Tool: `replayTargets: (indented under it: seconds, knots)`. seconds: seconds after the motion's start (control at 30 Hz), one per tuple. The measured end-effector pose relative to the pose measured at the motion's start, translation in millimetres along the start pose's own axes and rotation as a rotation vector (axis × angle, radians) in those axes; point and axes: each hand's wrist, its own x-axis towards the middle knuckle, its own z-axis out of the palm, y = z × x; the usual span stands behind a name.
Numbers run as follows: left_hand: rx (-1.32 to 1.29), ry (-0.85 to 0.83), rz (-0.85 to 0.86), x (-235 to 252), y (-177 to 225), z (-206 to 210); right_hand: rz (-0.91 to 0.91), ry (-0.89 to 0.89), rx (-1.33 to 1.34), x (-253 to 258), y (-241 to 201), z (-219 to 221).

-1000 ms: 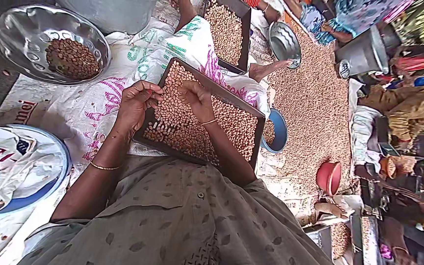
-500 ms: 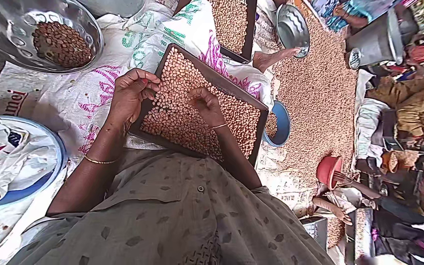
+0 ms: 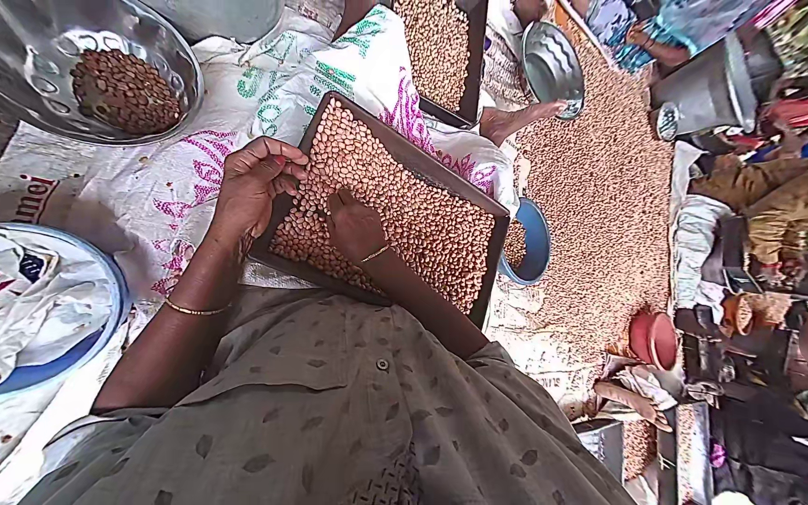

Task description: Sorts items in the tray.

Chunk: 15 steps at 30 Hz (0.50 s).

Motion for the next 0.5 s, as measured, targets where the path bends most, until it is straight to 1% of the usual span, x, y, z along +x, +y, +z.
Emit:
replayTargets:
  seconds: [0.07, 0.1, 0.13, 0.17, 0.2, 0.27, 0.3, 0.33, 0.37, 0.4, 0.43, 0.5]
  knots:
    - [0.0, -0.003, 0.005, 0.1, -0.6, 0.8, -0.02, 0.0, -0.015, 0.1, -0.3, 1.5]
    - [-0.002, -0.005, 0.007, 0.0, -1.2, 0.7, -0.037, 0.011, 0.012, 0.9, 1.4, 0.3]
    - [-0.002, -0.004, 0.006, -0.3, -1.3, 0.7, -0.047, 0.046, 0.097, 3.4, 6.3, -1.8]
    - [-0.002, -0.003, 0.002, -0.1, -1.3, 0.5, -0.041, 0.115, 0.265, 8.9, 15.3, -4.6]
    - [-0.003, -0.002, -0.001, 0.8, -1.4, -0.1, -0.003, 0.225, 0.526, 19.2, 26.5, -11.2]
    - [-0.01, 0.004, -0.004, 1.8, -0.5, 1.1, 0.158, 0.491, 1.098, 38.4, 46.6, -40.0]
    - [-0.012, 0.003, -0.007, 1.3, -0.3, 1.6, 0.235, 0.563, 1.282, 45.8, 56.1, -56.2]
    - [-0.009, 0.0, -0.01, 0.9, -0.7, 1.4, 0.276, 0.591, 1.362, 50.4, 62.0, -66.3]
    - [-0.007, -0.003, -0.012, 1.2, -0.9, 0.9, 0.263, 0.574, 1.339, 52.2, 63.4, -67.4]
    - [-0.005, -0.005, -0.012, 1.8, -0.6, 0.7, 0.211, 0.512, 1.249, 51.5, 60.1, -61.8]
    - [-0.006, -0.004, -0.011, 2.2, -0.1, 0.8, 0.143, 0.418, 1.12, 50.1, 53.4, -52.1]
    - [-0.008, 0.005, -0.011, 1.5, 0.3, 1.8, -0.011, 0.234, 0.749, 46.5, 38.1, -26.5]
